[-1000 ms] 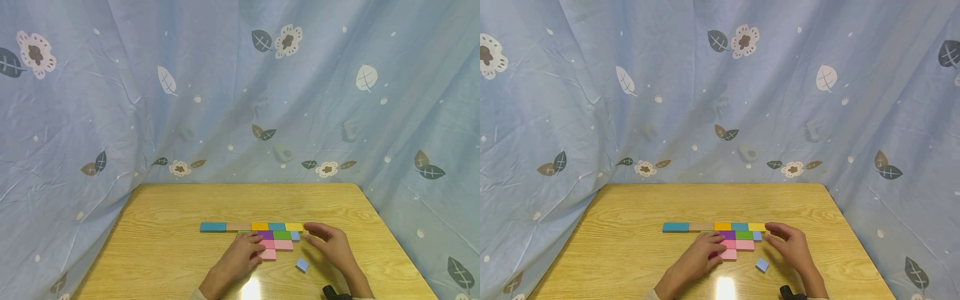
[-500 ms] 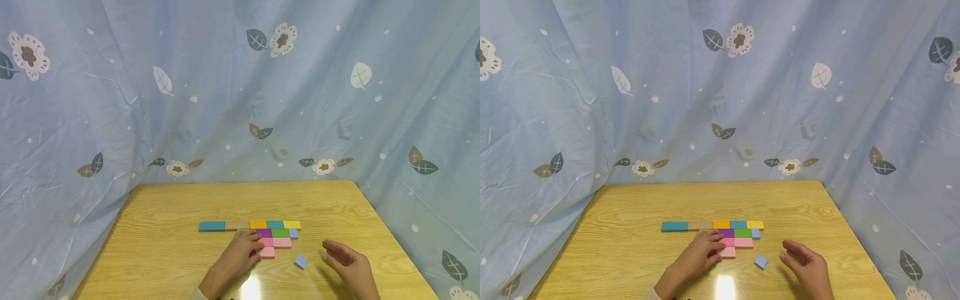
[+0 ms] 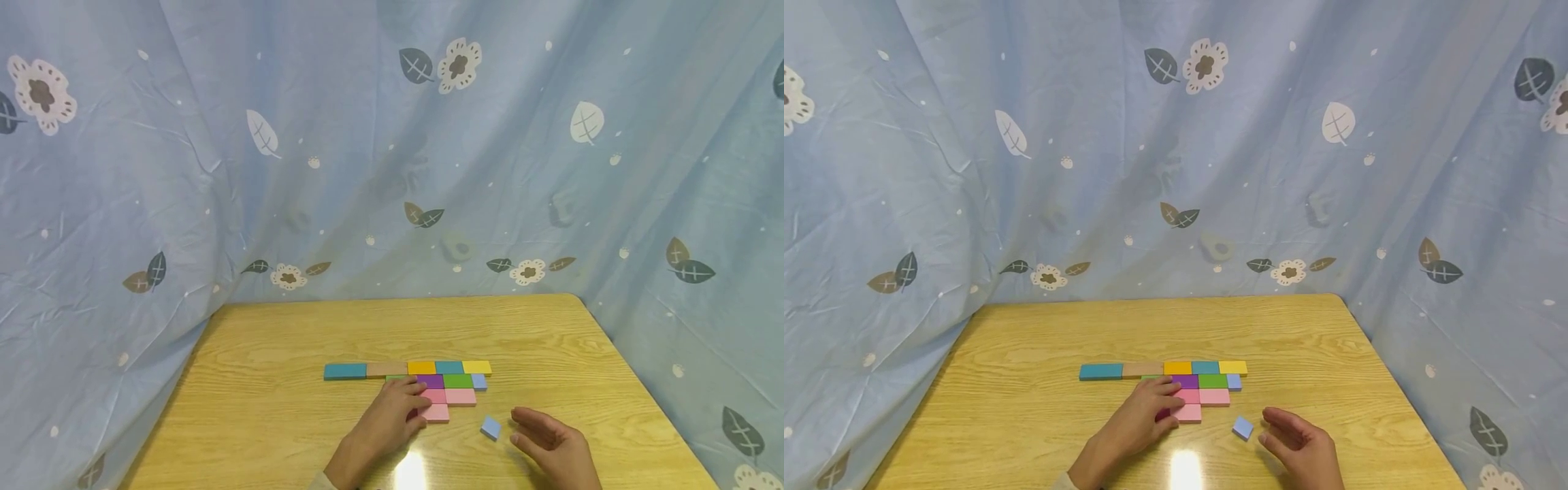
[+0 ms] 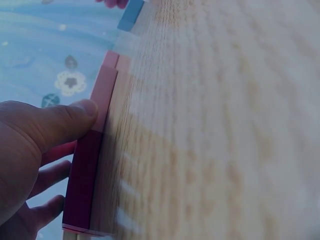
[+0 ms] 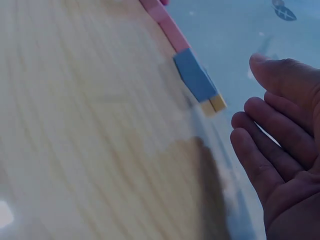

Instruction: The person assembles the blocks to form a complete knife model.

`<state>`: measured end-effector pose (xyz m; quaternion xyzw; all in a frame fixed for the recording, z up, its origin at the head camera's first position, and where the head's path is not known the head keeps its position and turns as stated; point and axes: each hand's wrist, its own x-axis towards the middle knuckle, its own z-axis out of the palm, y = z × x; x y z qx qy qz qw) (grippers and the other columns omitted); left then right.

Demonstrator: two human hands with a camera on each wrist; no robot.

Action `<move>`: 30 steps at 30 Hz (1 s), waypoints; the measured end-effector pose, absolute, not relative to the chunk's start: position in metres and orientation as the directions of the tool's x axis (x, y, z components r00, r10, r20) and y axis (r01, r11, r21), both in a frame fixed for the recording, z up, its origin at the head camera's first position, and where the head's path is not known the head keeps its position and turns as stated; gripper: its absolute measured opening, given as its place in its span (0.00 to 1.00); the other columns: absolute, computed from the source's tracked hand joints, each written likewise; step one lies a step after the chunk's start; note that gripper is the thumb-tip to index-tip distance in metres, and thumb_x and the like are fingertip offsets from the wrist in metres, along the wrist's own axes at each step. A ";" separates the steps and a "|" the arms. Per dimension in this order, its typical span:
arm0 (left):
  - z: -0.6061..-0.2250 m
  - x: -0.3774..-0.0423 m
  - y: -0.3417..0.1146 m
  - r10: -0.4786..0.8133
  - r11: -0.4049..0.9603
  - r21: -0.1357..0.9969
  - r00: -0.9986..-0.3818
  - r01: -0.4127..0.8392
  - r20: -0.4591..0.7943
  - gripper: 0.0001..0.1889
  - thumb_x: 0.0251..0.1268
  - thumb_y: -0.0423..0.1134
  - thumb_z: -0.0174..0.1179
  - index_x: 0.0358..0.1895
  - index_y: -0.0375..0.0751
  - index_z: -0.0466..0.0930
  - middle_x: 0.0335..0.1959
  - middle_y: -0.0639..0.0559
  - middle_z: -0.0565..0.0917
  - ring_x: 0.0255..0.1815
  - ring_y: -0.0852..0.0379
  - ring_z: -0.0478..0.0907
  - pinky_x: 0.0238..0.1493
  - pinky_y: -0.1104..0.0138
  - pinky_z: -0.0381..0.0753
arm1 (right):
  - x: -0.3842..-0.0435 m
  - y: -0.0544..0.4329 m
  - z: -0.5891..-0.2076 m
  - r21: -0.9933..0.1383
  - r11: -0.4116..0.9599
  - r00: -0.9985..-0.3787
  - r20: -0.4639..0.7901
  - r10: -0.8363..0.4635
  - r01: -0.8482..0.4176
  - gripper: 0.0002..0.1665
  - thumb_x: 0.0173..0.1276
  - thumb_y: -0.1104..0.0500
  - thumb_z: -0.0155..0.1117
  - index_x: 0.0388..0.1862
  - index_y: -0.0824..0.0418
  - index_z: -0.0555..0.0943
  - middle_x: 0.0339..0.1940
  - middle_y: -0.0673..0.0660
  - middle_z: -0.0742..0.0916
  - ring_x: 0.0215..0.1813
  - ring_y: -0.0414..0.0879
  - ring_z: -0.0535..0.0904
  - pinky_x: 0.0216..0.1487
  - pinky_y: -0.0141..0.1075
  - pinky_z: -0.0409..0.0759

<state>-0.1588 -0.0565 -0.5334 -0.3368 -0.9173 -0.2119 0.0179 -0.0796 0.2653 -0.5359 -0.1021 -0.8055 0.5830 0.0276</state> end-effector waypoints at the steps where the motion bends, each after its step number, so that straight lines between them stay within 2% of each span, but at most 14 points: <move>1: -0.533 -0.158 -0.056 0.610 0.683 0.377 -0.772 0.625 0.176 0.16 0.75 0.43 0.72 0.62 0.52 0.91 0.73 0.51 0.85 0.79 0.47 0.77 0.82 0.43 0.75 | -0.080 0.263 -0.536 -0.943 0.308 -0.979 -0.069 0.189 0.126 0.30 0.64 0.60 0.85 0.64 0.65 0.87 0.60 0.64 0.92 0.52 0.37 0.93 0.53 0.28 0.92; 8: -0.533 -0.155 -0.054 0.614 0.680 0.359 -0.764 0.639 0.196 0.17 0.74 0.44 0.73 0.62 0.52 0.91 0.72 0.51 0.85 0.79 0.46 0.78 0.81 0.46 0.76 | -0.082 0.253 -0.538 -0.919 0.369 -0.982 -0.081 0.168 0.139 0.28 0.62 0.60 0.86 0.61 0.63 0.89 0.58 0.60 0.94 0.52 0.36 0.93 0.54 0.26 0.90; 18: -0.535 -0.153 -0.053 0.614 0.676 0.368 -0.764 0.638 0.197 0.16 0.75 0.44 0.72 0.62 0.52 0.91 0.72 0.51 0.85 0.79 0.47 0.77 0.81 0.45 0.76 | -0.083 0.245 -0.539 -0.850 0.515 -0.987 -0.025 0.160 0.105 0.24 0.59 0.63 0.87 0.56 0.57 0.92 0.55 0.53 0.95 0.53 0.38 0.93 0.57 0.24 0.88; 26: -0.534 -0.154 -0.055 0.615 0.677 0.369 -0.765 0.637 0.194 0.16 0.75 0.44 0.72 0.62 0.52 0.91 0.72 0.51 0.85 0.79 0.46 0.77 0.82 0.45 0.75 | -0.086 0.241 -0.540 -0.785 0.604 -0.982 -0.029 0.185 0.137 0.21 0.63 0.64 0.84 0.55 0.54 0.92 0.54 0.51 0.95 0.55 0.44 0.93 0.58 0.31 0.90; 30: -0.533 -0.155 -0.056 0.614 0.677 0.366 -0.764 0.639 0.198 0.16 0.75 0.44 0.72 0.62 0.51 0.91 0.73 0.50 0.85 0.79 0.46 0.77 0.82 0.45 0.75 | -0.091 0.240 -0.537 -0.802 0.588 -0.986 -0.009 0.165 0.106 0.21 0.66 0.67 0.81 0.57 0.55 0.92 0.56 0.52 0.95 0.58 0.44 0.92 0.59 0.29 0.90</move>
